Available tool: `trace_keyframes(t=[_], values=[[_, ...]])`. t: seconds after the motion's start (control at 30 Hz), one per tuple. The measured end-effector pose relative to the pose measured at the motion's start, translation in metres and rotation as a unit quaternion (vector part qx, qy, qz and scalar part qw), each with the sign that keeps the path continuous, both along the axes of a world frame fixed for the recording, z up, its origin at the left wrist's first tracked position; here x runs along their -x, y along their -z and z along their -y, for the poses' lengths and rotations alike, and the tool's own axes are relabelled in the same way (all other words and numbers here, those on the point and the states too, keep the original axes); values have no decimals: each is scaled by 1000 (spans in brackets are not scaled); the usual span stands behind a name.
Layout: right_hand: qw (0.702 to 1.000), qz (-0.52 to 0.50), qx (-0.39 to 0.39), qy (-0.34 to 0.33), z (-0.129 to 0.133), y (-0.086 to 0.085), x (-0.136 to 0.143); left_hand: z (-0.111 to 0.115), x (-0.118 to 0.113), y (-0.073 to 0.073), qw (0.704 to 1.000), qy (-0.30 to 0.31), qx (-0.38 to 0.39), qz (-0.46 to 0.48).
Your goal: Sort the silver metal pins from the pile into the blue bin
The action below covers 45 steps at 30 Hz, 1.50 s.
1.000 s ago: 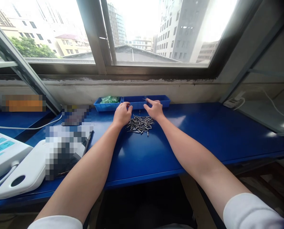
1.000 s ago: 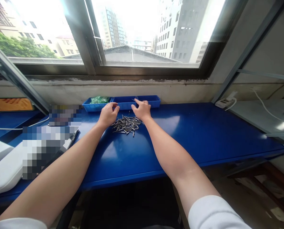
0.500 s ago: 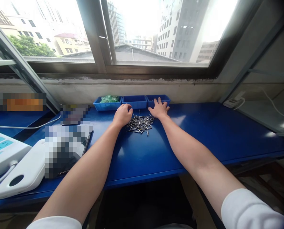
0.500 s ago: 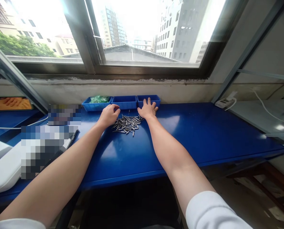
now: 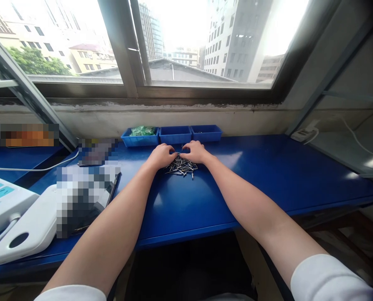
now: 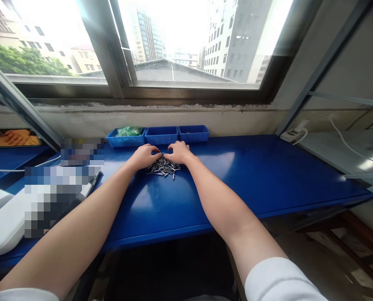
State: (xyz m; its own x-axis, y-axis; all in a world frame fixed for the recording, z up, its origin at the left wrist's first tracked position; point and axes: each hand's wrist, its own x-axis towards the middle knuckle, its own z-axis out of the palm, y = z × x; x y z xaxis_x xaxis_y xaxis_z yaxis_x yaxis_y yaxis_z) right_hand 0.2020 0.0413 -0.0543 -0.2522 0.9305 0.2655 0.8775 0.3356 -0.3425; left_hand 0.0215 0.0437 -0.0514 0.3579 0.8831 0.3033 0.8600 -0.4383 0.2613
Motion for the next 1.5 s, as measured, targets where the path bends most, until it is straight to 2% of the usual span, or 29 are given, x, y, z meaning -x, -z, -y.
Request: trace_keyframes(t=[0.17,0.33,0.63,0.8,0.93,1.1,1.23,1.3,1.4,1.5], values=[[999,-11,35,-33,5,-3,7,-2,-1,3,999,33,-7,-4],[997,-30,69,-13,5,-5,11,-2,-1,3,999,51,-6,1],[1000,-25,13,-1,4,0,12,-3,1,3,998,46,-16,35],[992,-103,-68,-31,2,0,12,0,-1,1,989,48,-84,110],[985,-140,-93,-40,2,-1,13,4,-4,-4,980,59,-114,149],[971,-223,-82,-40,4,-2,12,3,-6,-5,982,57,-109,146],[925,-363,-46,-101,4,-1,12,2,-4,-5,986,25,-89,140],[909,-398,-27,-125,4,0,11,3,-4,-6,986,4,-80,144],[906,-403,-17,-128,4,-1,9,4,-4,-8,985,-6,-78,151],[922,-374,-33,-97,2,-3,6,2,-5,-8,982,-11,-104,156]])
